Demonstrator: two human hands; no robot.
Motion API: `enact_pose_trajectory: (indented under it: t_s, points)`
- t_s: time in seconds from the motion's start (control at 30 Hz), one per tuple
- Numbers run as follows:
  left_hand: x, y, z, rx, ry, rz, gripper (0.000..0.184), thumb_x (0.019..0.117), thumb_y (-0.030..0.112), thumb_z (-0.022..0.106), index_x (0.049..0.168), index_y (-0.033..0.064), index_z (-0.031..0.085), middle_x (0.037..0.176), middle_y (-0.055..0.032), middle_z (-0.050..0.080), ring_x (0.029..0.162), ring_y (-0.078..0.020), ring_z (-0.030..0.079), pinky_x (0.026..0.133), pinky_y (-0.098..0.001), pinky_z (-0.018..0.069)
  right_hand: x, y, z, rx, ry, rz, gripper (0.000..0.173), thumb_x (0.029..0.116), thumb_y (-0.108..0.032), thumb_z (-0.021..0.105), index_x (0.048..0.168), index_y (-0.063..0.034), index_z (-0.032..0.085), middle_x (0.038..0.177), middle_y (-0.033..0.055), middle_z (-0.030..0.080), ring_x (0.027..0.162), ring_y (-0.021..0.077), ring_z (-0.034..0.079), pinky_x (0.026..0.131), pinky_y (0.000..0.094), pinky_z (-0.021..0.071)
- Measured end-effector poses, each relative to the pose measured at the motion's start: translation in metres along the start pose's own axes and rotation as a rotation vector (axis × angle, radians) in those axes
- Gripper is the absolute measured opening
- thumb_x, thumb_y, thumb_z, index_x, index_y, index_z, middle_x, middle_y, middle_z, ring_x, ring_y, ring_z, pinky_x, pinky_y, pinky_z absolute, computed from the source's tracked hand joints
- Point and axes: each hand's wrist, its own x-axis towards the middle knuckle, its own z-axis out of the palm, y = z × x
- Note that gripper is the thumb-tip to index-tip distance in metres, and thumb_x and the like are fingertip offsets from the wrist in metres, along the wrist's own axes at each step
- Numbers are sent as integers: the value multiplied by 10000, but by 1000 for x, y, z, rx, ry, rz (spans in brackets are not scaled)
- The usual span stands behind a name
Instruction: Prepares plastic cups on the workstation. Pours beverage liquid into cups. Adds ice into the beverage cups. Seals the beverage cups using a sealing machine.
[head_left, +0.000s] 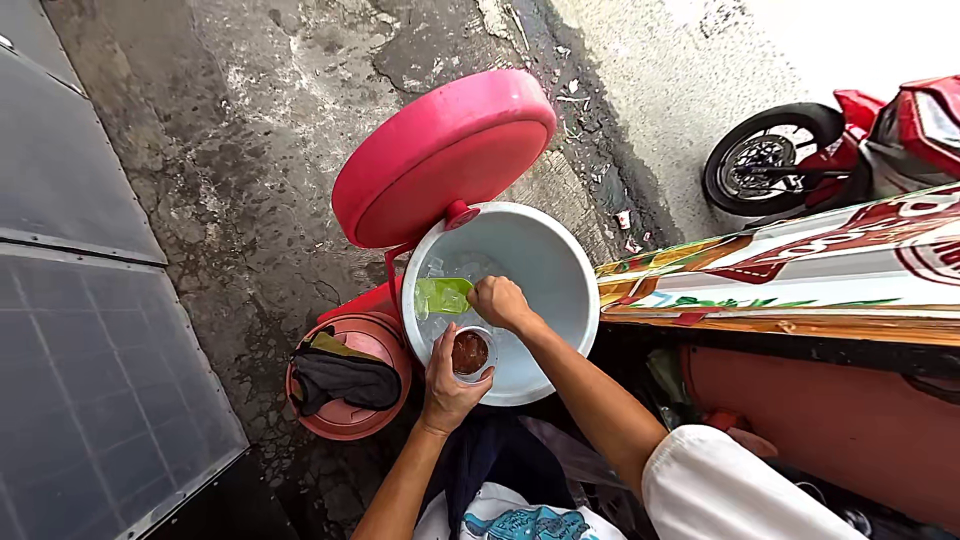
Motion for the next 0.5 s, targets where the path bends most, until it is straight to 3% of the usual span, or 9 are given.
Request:
enact_pose_trajectory:
  t_s: [0.1,0.27,0.4,0.5]
  points:
    - [-2,6,-1,52,5,-63,1073,612,176,957,1461,-145,386,1351,-262,609,1314,-287,581,1143,-401,474,15,46,16,265,18,-105,430,1073,-271,467,770,-32,656,736,115,652,719,271,641,688,514,497]
    - [7,19,-5,94,47,-179,1209,596,153,953,1531,-138,244,1361,-236,607,1309,-258,582,1139,-376,471,-20,77,-2,453,100,-151,433,1091,-246,435,770,-47,649,698,62,638,666,183,615,667,421,492]
    - [14,17,2,169,77,-251,1295,603,184,945,1586,-80,144,1393,-227,591,1320,-251,578,1126,-383,477,-83,97,-54,337,186,-258,438,1093,-263,454,741,-90,649,650,37,622,593,163,596,588,411,480]
    - [24,19,15,195,53,-234,1243,631,152,934,1596,-49,177,1405,-220,590,1317,-266,584,1122,-408,476,-130,81,-101,14,216,-296,450,1071,-277,493,655,-131,582,577,20,544,543,189,554,515,435,424]
